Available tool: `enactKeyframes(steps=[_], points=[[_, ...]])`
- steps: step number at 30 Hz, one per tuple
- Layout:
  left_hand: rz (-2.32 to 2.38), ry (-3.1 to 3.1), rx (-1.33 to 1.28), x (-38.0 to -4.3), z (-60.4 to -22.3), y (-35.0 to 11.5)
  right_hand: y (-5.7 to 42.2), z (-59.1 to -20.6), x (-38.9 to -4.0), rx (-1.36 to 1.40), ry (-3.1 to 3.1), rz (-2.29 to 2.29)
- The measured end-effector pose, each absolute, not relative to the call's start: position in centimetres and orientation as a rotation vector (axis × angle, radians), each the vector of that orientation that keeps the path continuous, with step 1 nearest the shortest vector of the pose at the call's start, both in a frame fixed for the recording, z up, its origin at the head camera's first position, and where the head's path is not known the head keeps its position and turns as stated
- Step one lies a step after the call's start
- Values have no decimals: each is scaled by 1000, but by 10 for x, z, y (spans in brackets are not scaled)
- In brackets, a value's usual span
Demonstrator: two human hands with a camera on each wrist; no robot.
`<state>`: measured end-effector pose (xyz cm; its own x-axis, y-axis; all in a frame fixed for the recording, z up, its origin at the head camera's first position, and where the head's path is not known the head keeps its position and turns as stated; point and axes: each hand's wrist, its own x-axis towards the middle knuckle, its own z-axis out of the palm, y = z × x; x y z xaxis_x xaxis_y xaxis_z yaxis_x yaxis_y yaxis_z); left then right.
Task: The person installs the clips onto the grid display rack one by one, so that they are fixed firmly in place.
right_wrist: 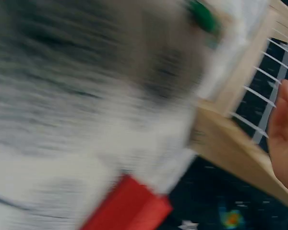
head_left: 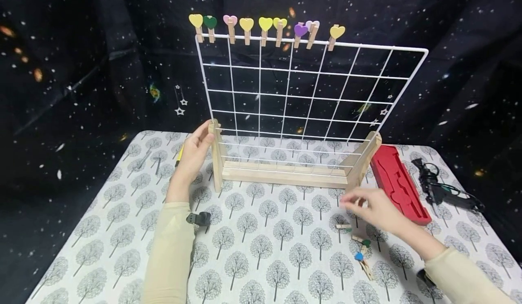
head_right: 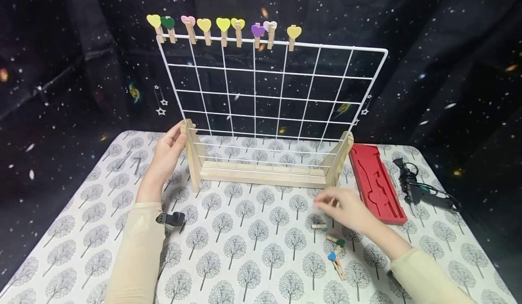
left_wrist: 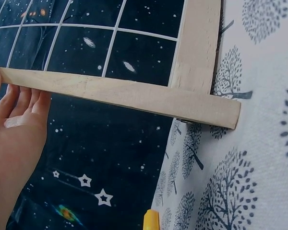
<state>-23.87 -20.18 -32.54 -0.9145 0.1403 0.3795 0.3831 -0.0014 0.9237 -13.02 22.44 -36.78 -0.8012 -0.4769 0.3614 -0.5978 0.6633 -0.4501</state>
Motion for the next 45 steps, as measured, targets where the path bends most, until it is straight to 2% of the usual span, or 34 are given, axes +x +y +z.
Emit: enactKeyframes(steps=[4,8,24,35,45], points=[[-2025,-2097,-548,-237,-324,-201,241,-398,-116,985,-2797,654],[-2026,-2094,-548,-237,-325,-201,250,-408,-109,991,-2825,561],[-2027,-2108,-535,-238,-327,-202,245,-413,-115,964,-2833,668],[-2017,-2105,-555,-243,-330,-204,241,-397,-115,1020,-2914,549],[-2015,-2100,-565,-238,-326,-203,248,-396,-113,1031,-2883,746]])
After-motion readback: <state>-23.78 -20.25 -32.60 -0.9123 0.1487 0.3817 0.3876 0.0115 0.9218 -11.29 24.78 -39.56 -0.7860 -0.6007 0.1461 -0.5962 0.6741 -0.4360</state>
